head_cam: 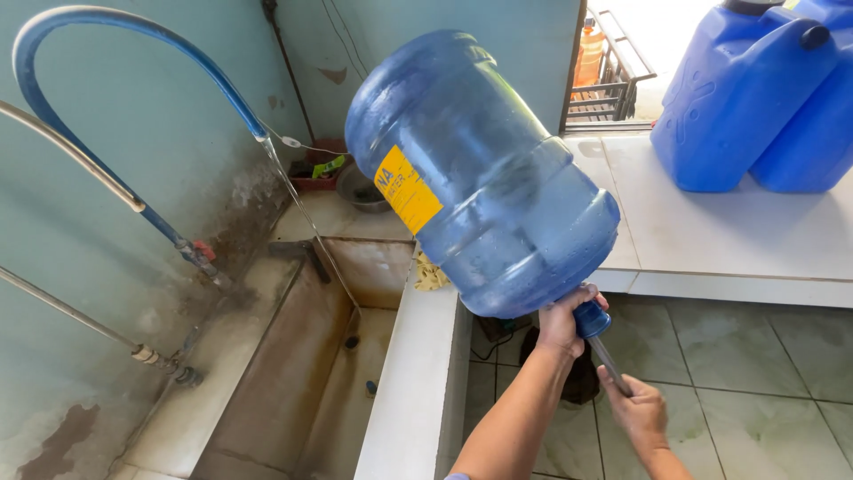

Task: Clean the inside and outside of a large plastic water jug using a long-handled brush and water.

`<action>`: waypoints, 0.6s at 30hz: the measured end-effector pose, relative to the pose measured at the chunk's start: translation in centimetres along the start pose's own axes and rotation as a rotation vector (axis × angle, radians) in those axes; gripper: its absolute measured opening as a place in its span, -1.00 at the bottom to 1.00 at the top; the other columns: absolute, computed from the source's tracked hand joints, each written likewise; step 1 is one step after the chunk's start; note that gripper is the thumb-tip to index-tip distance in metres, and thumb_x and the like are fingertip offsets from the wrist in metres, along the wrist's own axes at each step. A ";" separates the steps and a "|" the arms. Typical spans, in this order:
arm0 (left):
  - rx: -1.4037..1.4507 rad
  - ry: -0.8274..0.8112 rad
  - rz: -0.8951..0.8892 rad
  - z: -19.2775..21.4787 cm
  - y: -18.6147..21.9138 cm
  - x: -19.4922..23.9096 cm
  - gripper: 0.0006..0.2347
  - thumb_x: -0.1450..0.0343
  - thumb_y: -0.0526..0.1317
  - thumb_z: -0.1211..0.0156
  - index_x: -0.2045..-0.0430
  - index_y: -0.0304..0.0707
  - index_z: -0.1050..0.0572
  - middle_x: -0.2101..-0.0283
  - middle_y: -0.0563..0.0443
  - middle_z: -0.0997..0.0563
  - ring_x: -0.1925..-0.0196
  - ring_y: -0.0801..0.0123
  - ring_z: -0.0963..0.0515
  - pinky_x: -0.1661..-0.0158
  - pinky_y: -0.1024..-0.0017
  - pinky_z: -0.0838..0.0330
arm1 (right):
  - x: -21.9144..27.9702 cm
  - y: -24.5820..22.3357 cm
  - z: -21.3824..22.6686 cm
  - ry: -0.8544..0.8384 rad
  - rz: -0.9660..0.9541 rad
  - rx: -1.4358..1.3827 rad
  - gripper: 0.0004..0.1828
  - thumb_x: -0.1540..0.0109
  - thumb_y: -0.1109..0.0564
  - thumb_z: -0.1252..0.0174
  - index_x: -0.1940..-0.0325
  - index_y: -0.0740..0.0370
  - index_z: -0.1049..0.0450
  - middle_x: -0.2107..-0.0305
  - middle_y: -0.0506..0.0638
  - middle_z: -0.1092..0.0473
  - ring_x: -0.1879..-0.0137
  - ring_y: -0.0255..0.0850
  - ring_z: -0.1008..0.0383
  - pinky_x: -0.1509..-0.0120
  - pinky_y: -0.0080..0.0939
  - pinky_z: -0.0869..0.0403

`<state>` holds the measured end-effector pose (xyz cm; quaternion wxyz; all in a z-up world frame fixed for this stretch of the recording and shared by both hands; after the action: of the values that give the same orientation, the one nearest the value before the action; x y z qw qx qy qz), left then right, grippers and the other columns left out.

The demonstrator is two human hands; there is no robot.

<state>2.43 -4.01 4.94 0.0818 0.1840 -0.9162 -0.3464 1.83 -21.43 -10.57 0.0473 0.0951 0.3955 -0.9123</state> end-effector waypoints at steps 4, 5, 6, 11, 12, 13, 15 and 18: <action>0.124 -0.155 -0.060 0.9 0.0 0.0 -0.86 -0.33 -0.37 -0.30 0.33 -0.37 -0.47 0.36 -0.09 -0.57 0.30 0.22 -0.63 0.24 0.30 -0.53 | 0.9 1.5 -2.5 -0.365 -0.233 -0.510 -0.36 -0.21 -0.27 -0.29 0.70 0.16 -0.22 0.71 -0.25 -0.03 0.54 -0.38 0.07 0.48 -0.20 0.07; 0.119 -0.211 -0.096 1.3 0.2 0.2 -0.85 -0.34 -0.34 -0.31 0.32 -0.40 -0.47 0.33 -0.09 -0.56 0.25 0.21 -0.63 0.17 0.28 -0.54 | 1.2 2.0 -3.2 -0.451 -0.295 -0.590 -0.37 -0.22 -0.23 -0.29 0.68 0.14 -0.17 0.70 -0.26 -0.02 0.54 -0.39 0.10 0.47 -0.22 0.12; 0.114 -0.210 -0.093 1.7 0.6 0.3 -0.85 -0.34 -0.34 -0.31 0.32 -0.40 -0.47 0.33 -0.09 -0.56 0.25 0.21 -0.63 0.17 0.28 -0.54 | 1.5 1.8 -3.1 -0.451 -0.299 -0.594 -0.37 -0.22 -0.23 -0.29 0.68 0.14 -0.17 0.70 -0.26 -0.02 0.54 -0.39 0.10 0.47 -0.22 0.12; 0.262 -0.389 0.104 -0.2 4.0 0.9 -0.65 -0.25 -0.24 -0.34 0.11 -0.35 -0.49 0.21 -0.12 -0.63 0.16 0.14 -0.68 0.01 0.24 -0.60 | 1.1 1.6 -3.7 -0.394 -0.099 -0.433 -0.32 -0.22 -0.29 -0.25 0.70 0.18 -0.12 0.74 -0.25 -0.04 0.57 -0.39 0.02 0.53 -0.22 -0.02; 0.262 -0.390 0.107 0.0 3.6 0.3 -0.65 -0.25 -0.24 -0.34 0.11 -0.35 -0.49 0.21 -0.12 -0.63 0.16 0.14 -0.68 0.01 0.24 -0.60 | 1.0 -0.9 -1.7 -0.392 -0.101 -0.432 -0.32 -0.22 -0.29 -0.25 0.70 0.18 -0.12 0.74 -0.25 -0.04 0.57 -0.39 0.02 0.53 -0.22 -0.02; 0.129 -0.225 0.100 0.4 3.1 -0.2 -0.65 -0.27 -0.26 -0.35 0.10 -0.37 -0.49 0.20 -0.12 -0.64 0.18 0.17 -0.68 0.08 0.24 -0.60 | 1.1 -3.3 0.5 -0.283 -0.107 -0.297 -0.34 -0.22 -0.30 -0.23 0.73 0.14 -0.18 0.80 -0.18 -0.07 0.62 -0.36 -0.01 0.55 -0.24 -0.08; -0.009 -0.062 0.092 1.2 1.7 -1.3 -0.65 -0.28 -0.29 -0.36 0.08 -0.39 -0.49 0.19 -0.12 -0.65 0.20 0.20 -0.68 0.15 0.24 -0.60 | 1.4 -4.1 1.2 -0.175 -0.111 -0.166 -0.36 -0.23 -0.30 -0.21 0.76 0.10 -0.23 0.86 -0.12 -0.10 0.68 -0.33 -0.05 0.57 -0.26 -0.14; 0.091 0.038 0.133 1.4 0.5 -2.4 -0.68 -0.27 -0.29 -0.31 0.15 -0.49 -0.51 0.28 -0.16 -0.67 0.36 0.19 -0.68 0.34 0.29 -0.62 | 2.1 -0.7 -3.5 -0.317 -0.243 -0.398 -0.30 -0.23 -0.29 -0.27 0.71 0.19 -0.16 0.74 -0.19 -0.03 0.58 -0.35 0.03 0.51 -0.18 0.00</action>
<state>4.15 -1.87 4.21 0.1137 0.1329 -0.9395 -0.2946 0.11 -18.45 -12.90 0.0169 -0.1082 0.5629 -0.8193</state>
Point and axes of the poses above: each hand's wrist, its own x-axis away from the middle knuckle, its own z-axis out of the back of the hand, y = z × x, the point moved 1 cm from there along -x, towards the middle knuckle
